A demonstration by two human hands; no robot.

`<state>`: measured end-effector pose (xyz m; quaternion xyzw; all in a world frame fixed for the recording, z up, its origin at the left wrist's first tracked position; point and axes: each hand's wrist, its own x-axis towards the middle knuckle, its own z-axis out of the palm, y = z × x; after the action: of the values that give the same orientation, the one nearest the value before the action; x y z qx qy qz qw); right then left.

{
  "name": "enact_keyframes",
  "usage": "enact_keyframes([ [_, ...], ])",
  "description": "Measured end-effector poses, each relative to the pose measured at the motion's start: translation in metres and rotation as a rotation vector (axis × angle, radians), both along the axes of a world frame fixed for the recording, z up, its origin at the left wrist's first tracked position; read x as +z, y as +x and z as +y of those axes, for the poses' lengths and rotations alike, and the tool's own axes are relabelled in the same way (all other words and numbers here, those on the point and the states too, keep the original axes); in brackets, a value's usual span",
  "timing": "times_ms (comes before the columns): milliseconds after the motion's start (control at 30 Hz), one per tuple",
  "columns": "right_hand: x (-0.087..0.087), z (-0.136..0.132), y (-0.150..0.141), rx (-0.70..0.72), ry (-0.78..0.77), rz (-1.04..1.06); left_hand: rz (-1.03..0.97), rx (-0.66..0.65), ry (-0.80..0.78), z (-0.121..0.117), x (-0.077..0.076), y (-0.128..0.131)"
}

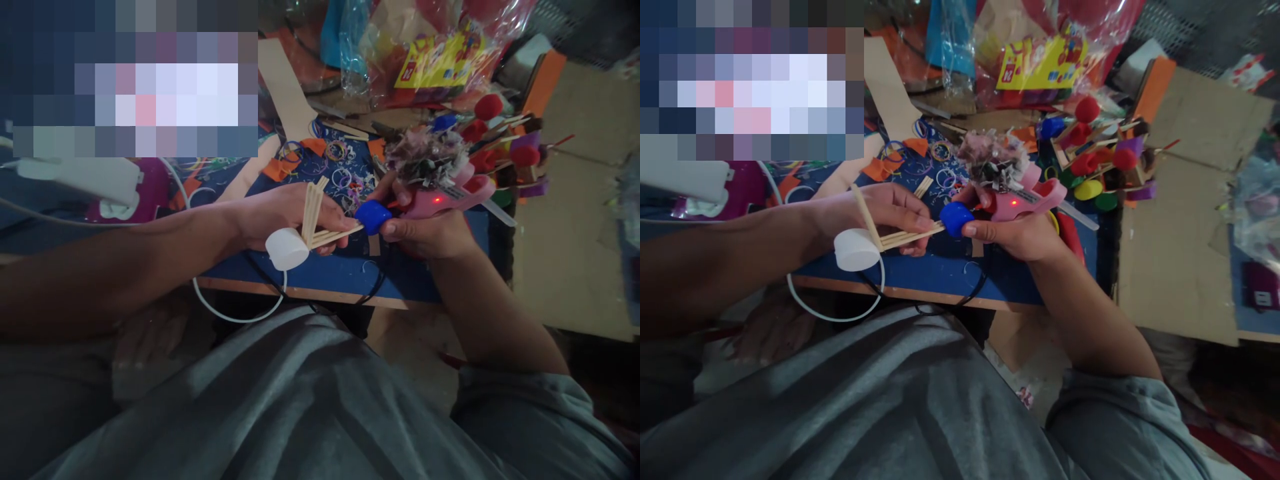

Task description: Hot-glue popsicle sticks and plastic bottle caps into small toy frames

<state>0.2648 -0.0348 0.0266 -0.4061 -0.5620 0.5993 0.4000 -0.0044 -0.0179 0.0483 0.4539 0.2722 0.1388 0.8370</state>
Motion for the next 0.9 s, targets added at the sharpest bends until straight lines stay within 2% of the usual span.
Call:
enact_keyframes([
  [133,-0.003,-0.002,0.001,-0.022,-0.019,-0.022,-0.011,0.033,-0.008,-0.001,-0.002,0.001],
  [400,-0.002,-0.002,0.001,0.006,0.062,0.009,-0.043,0.043,0.002,-0.005,-0.012,0.0],
  [667,-0.003,0.0,0.002,-0.01,0.007,0.018,0.111,0.063,0.047,-0.007,-0.002,0.004],
  [767,-0.004,0.003,0.005,0.031,0.019,0.01,0.15,0.051,0.121,-0.008,0.003,0.004],
  [900,-0.003,0.004,0.006,0.059,0.012,-0.047,0.167,0.052,0.328,-0.009,0.001,0.003],
])
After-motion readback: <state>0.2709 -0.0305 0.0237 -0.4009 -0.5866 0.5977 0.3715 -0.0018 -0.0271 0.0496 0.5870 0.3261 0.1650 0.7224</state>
